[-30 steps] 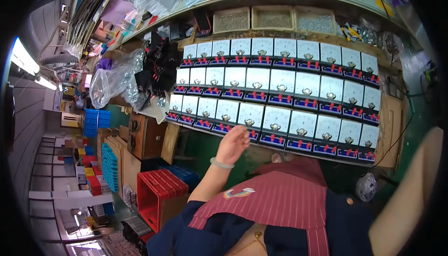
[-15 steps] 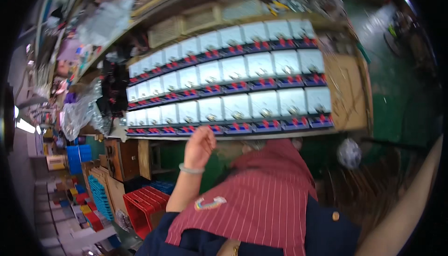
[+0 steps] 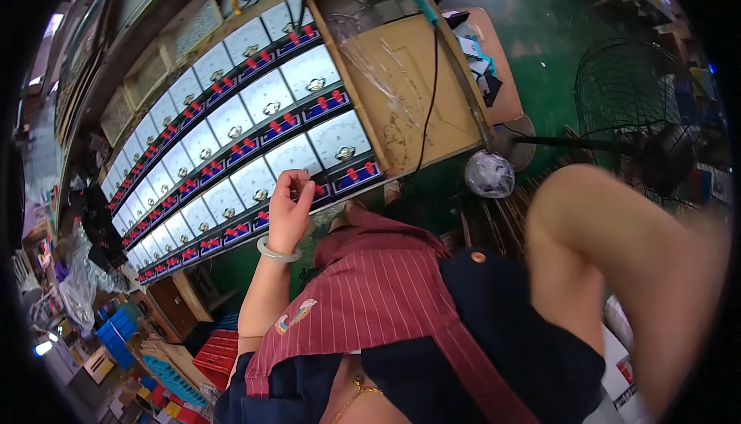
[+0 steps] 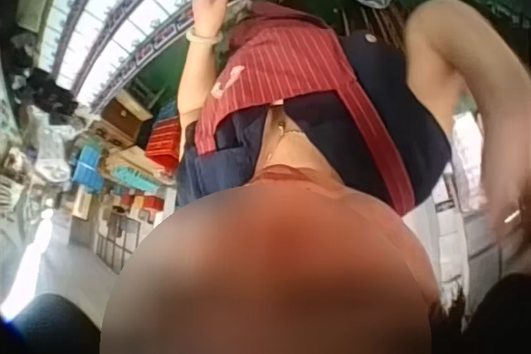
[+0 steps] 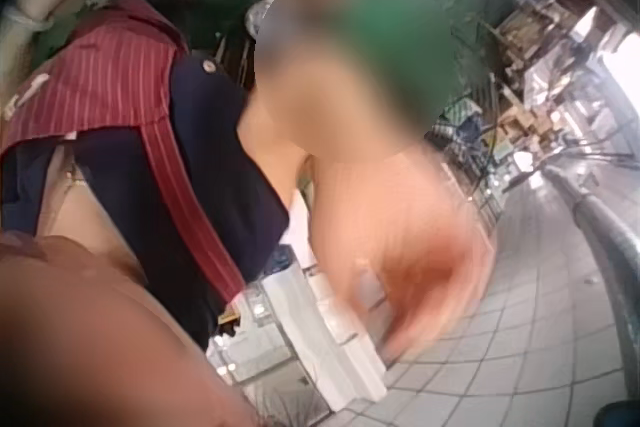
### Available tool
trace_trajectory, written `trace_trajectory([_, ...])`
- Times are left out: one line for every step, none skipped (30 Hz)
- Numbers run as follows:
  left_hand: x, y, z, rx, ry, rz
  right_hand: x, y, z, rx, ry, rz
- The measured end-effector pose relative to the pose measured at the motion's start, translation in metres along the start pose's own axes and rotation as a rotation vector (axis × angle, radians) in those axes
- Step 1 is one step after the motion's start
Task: Soldering electrical wires to a series of analog meter panels on a workbench.
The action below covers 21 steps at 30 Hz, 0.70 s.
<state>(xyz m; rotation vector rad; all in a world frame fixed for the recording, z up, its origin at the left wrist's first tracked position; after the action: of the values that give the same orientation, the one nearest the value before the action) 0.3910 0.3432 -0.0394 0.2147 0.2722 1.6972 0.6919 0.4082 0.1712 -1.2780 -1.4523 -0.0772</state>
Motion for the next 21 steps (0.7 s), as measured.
trace_trajectory([0.012, -0.008, 0.000, -0.012, -0.002, -0.032, 0.020, 0.022, 0.013, -0.004, 0.021, 0.036])
trace_trajectory([0.027, -0.015, 0.004, 0.165, -0.068, -0.086, 0.022, 0.032, 0.010, -0.004, 0.040, 0.071])
trace_trajectory([0.036, -0.019, 0.006, 0.365, -0.120, -0.114, 0.008, 0.051, 0.072, -0.632, -0.204, -0.355])
trace_trajectory([0.046, -0.025, 0.007, 0.556, -0.178, -0.159, -0.015, 0.067, 0.134, -0.474, -0.806, -0.385])
trace_trajectory([0.057, -0.032, 0.012, 0.561, -0.145, -0.190, -0.047, 0.097, 0.181, -0.310, -0.956, -0.293])
trace_trajectory([0.066, -0.036, 0.013, 0.565, -0.138, -0.207, -0.061, 0.115, 0.215, -0.286, -0.912, -0.264])
trace_trajectory([0.072, -0.039, 0.011, 0.576, -0.136, -0.227, -0.063, 0.129, 0.239, -0.245, -0.976, -0.107])
trace_trajectory([0.078, -0.044, 0.009, 0.587, -0.139, -0.254, -0.063, 0.145, 0.258, -0.207, -1.031, 0.059])
trace_trajectory([0.081, -0.045, 0.006, 0.554, -0.168, -0.230, -0.056, 0.158, 0.275, -0.198, -0.999, 0.194])
trace_trajectory([0.083, -0.048, 0.004, 0.555, -0.162, -0.239, -0.049, 0.170, 0.286, -0.193, -0.960, 0.331])
trace_trajectory([0.084, -0.049, 0.002, 0.555, -0.153, -0.212, -0.045, 0.176, 0.296, -0.194, -0.964, 0.340])
trace_trajectory([0.087, -0.049, 0.000, 0.556, -0.144, -0.182, -0.034, 0.181, 0.299, -0.226, -0.854, 0.406])
trace_trajectory([0.088, -0.049, -0.001, 0.556, -0.139, -0.155, -0.025, 0.188, 0.300, -0.259, -0.739, 0.472])
trace_trajectory([0.089, -0.052, -0.002, 0.555, -0.137, -0.162, -0.019, 0.199, 0.310, -0.263, -0.740, 0.478])
trace_trajectory([0.090, -0.053, -0.002, 0.549, -0.156, -0.128, -0.012, 0.211, 0.321, -0.219, -0.725, 0.466])
trace_trajectory([0.090, -0.053, -0.003, 0.542, -0.167, -0.086, -0.007, 0.203, 0.321, -0.171, -0.719, 0.446])
trace_trajectory([0.090, -0.054, -0.005, 0.540, -0.161, -0.086, -0.001, 0.201, 0.318, -0.399, -0.820, 0.478])
trace_trajectory([0.091, -0.056, -0.003, 0.543, -0.159, -0.075, 0.000, 0.211, 0.321, -0.406, -0.819, 0.487])
trace_trajectory([0.092, -0.057, -0.002, 0.546, -0.156, -0.065, 0.007, 0.223, 0.327, -0.386, -0.780, 0.461])
trace_trajectory([0.094, -0.061, -0.002, 0.544, -0.159, -0.078, 0.011, 0.237, 0.328, -0.367, -0.739, 0.437])
trace_trajectory([0.093, -0.061, -0.002, 0.575, -0.189, -0.058, 0.012, 0.238, 0.325, -0.271, -0.700, 0.405])
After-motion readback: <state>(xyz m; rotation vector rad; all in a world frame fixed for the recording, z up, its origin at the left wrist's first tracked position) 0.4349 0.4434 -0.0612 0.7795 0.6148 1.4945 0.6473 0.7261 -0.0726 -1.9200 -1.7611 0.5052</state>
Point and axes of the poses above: each hand's wrist, its own x-axis towards the middle knuckle, its own y-axis out of the back of the hand, z = x × y, the point moved 5 cm from there along x, towards the middle knuckle, and after that the axes turned 10 degrees about -z, right-handed, at the moved point
